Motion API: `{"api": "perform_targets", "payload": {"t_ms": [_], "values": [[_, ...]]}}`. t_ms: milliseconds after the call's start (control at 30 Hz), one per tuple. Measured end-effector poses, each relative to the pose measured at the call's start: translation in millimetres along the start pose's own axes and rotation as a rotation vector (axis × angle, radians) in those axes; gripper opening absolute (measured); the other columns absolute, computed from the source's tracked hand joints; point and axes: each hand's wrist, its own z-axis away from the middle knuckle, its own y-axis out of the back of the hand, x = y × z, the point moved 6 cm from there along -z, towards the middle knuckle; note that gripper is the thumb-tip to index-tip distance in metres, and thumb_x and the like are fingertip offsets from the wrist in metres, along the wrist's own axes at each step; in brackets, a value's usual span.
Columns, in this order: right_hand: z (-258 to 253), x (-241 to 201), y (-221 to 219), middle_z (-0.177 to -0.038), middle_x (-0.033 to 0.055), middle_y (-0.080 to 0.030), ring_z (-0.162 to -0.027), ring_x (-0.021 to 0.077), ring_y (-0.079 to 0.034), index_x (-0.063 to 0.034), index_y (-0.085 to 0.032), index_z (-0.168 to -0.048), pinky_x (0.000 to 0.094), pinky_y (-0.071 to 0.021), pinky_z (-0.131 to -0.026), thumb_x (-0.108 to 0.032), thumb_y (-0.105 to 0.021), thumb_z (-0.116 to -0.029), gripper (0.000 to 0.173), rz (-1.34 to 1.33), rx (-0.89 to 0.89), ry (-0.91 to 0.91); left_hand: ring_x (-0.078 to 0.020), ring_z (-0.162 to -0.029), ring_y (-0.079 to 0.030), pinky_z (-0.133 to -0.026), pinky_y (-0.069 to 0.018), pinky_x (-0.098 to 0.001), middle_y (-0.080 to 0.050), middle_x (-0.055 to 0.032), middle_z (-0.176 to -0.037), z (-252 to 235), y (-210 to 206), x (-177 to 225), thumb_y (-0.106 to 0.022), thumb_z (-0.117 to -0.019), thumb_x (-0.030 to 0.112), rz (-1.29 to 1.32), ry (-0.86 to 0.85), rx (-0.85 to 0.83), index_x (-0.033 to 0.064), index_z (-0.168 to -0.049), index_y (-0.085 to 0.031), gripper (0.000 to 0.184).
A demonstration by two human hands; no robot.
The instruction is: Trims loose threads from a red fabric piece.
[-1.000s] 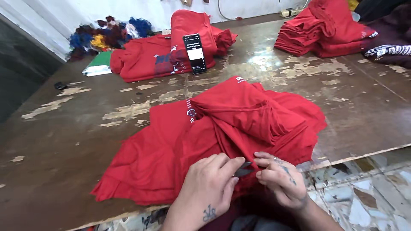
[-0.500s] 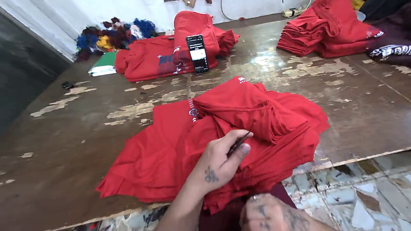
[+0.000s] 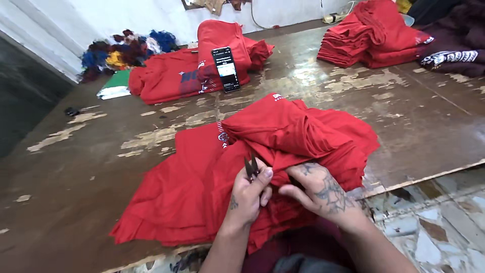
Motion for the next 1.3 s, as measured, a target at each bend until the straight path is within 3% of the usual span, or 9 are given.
{"api": "perform_targets", "payload": {"t_ms": [100,200,333,400,567,733,800,1033,1300], "values": [[17.4,5.2,16.4,-0.093,0.0135,-0.075,-0.095,0.0245,-0.074,-0.0013,-0.069,-0.093,0.0385,-0.0582,-0.091,-0.018,-0.050,-0.1061,0.028,-0.193,0.007,0.076,0.0015,-0.042,-0.048,-0.041,-0.0432,-0.0147,-0.056,0.0094,-0.061,2.4,4.0,-10.1,-0.044,-0.1035,0.007,0.163,0.097,0.037,0.0146,-0.092,-0.055,0.018],[32.1,13.1,33.4,-0.102,0.0193,-0.074,-0.110,0.0281,-0.072,0.0019,-0.064,-0.091,0.0413,-0.0536,-0.106,-0.020,-0.044,-0.1097,0.035,-0.377,-0.018,0.083,0.0023,-0.043,-0.048,-0.041,-0.0432,-0.0139,-0.056,0.0095,-0.063,2.8,6.1,-13.5,-0.045,-0.1039,0.010,0.176,0.120,0.016,0.0152,-0.092,-0.055,0.016],[18.1,5.3,17.4,-0.088,0.0113,-0.070,-0.083,0.0223,-0.068,-0.0027,-0.068,-0.105,0.0399,-0.0558,-0.079,-0.053,-0.044,-0.1058,0.056,-0.151,-0.056,-0.037,0.0041,-0.045,-0.049,-0.041,-0.0424,-0.0130,-0.058,0.0108,-0.065,2.1,2.6,-16.5,-0.066,-0.0960,0.014,0.119,0.080,-0.045,0.0164,-0.088,-0.060,0.010],[11.5,-1.0,4.3,-0.081,0.0109,-0.069,-0.077,0.0264,-0.070,-0.0049,-0.070,-0.097,0.0441,-0.0571,-0.073,-0.049,-0.048,-0.1048,0.050,-0.013,-0.003,0.009,0.0039,-0.045,-0.049,-0.041,-0.0432,-0.0133,-0.059,0.0110,-0.066,2.8,4.2,-17.3,-0.067,-0.0972,0.019,0.126,0.086,-0.054,0.0170,-0.089,-0.062,0.010],[28.8,9.1,28.3,-0.102,0.0184,-0.073,-0.107,0.0268,-0.071,0.0006,-0.064,-0.091,0.0373,-0.0560,-0.100,-0.018,-0.047,-0.1080,0.031,-0.336,-0.045,0.116,0.0010,-0.044,-0.050,-0.042,-0.0449,-0.0149,-0.057,0.0084,-0.064,4.1,8.5,-17.5,-0.048,-0.1054,0.016,0.212,0.148,-0.018,0.0152,-0.093,-0.056,0.015],[17.6,3.1,15.4,-0.085,0.0121,-0.069,-0.081,0.0232,-0.068,-0.0018,-0.068,-0.101,0.0400,-0.0565,-0.077,-0.053,-0.046,-0.1054,0.056,-0.137,-0.060,-0.029,0.0042,-0.046,-0.050,-0.041,-0.0434,-0.0130,-0.059,0.0117,-0.066,2.9,4.3,-18.7,-0.066,-0.0977,0.019,0.127,0.121,-0.070,0.0170,-0.089,-0.061,0.010],[10.9,-1.6,3.0,-0.080,0.0123,-0.067,-0.076,0.0279,-0.069,-0.0040,-0.069,-0.093,0.0442,-0.0570,-0.071,-0.044,-0.052,-0.1039,0.045,-0.019,-0.014,0.023,0.0040,-0.045,-0.050,-0.041,-0.0439,-0.0134,-0.059,0.0118,-0.066,2.5,4.8,-18.3,-0.067,-0.0979,0.023,0.116,0.119,-0.075,0.0173,-0.090,-0.062,0.011],[34.6,14.2,29.8,-0.099,0.0207,-0.071,-0.107,0.0285,-0.070,0.0006,-0.060,-0.084,0.0375,-0.0553,-0.099,-0.023,-0.047,-0.1075,0.036,-0.404,-0.052,0.103,0.0012,-0.045,-0.050,-0.043,-0.0445,-0.0147,-0.058,0.0087,-0.065,3.1,9.0,-19.5,-0.046,-0.1068,0.017,0.175,0.158,-0.033,0.0151,-0.094,-0.056,0.017],[10.3,-5.7,8.5,-0.088,0.0111,-0.071,-0.078,0.0214,-0.068,-0.0010,-0.067,-0.114,0.0373,-0.0567,-0.073,-0.060,-0.052,-0.0997,0.063,-0.114,0.083,0.004,0.0023,-0.046,-0.051,-0.043,-0.0457,-0.0145,-0.059,0.0099,-0.067,3.4,5.8,-18.6,-0.055,-0.1037,0.019,0.148,0.137,-0.045,0.0156,-0.094,-0.059,0.011]]}}
